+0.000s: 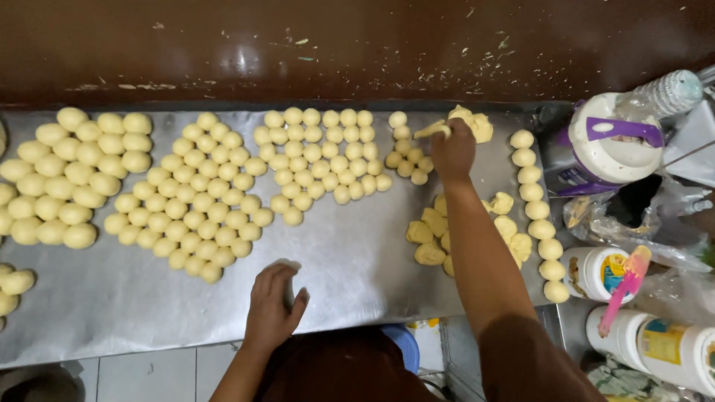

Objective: Shaping small portions of dough into uniform balls by rolling them on a metal work surface.

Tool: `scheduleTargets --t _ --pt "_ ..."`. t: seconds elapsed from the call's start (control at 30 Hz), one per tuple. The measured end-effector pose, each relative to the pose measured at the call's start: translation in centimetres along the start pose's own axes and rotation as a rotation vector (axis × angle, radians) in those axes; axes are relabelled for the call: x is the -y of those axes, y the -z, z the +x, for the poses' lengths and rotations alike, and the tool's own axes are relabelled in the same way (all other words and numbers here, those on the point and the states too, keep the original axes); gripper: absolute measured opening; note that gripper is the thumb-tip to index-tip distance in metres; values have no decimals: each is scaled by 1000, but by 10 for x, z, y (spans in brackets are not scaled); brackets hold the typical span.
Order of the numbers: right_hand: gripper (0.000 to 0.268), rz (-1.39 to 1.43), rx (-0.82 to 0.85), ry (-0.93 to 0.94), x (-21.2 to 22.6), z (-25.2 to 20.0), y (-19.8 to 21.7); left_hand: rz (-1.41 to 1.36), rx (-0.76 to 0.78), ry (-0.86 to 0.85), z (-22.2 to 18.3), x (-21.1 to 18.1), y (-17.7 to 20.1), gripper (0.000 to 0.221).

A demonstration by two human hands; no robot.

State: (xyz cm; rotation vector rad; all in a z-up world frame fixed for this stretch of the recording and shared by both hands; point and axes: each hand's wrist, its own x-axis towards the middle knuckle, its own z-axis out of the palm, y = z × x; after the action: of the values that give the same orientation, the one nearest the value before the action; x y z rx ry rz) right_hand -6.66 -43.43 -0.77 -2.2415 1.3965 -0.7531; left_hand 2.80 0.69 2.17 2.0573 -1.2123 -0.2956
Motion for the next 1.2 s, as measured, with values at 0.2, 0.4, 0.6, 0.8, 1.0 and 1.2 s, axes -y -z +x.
scheduleTargets --t 0.2,0.4,0.6,0.8,1.0,1.2 --pt "37 -406 234 -97 119 -120 97 -590 -69 200 41 -51 19 52" --pt "32 726 732 -72 119 -235 92 -744 469 225 48 -57 6 53" --pt "20 820 929 -283 92 -263 109 -1140 742 338 30 -33 13 26" --pt "26 492 575 154 145 -289 105 -1105 609 742 23 -49 -15 25" --pt "26 430 639 -15 164 -293 104 -943 482 621 26 -57 2 53" --pt "21 345 563 14 75 -307 64 -608 393 391 3 -15 1 22"
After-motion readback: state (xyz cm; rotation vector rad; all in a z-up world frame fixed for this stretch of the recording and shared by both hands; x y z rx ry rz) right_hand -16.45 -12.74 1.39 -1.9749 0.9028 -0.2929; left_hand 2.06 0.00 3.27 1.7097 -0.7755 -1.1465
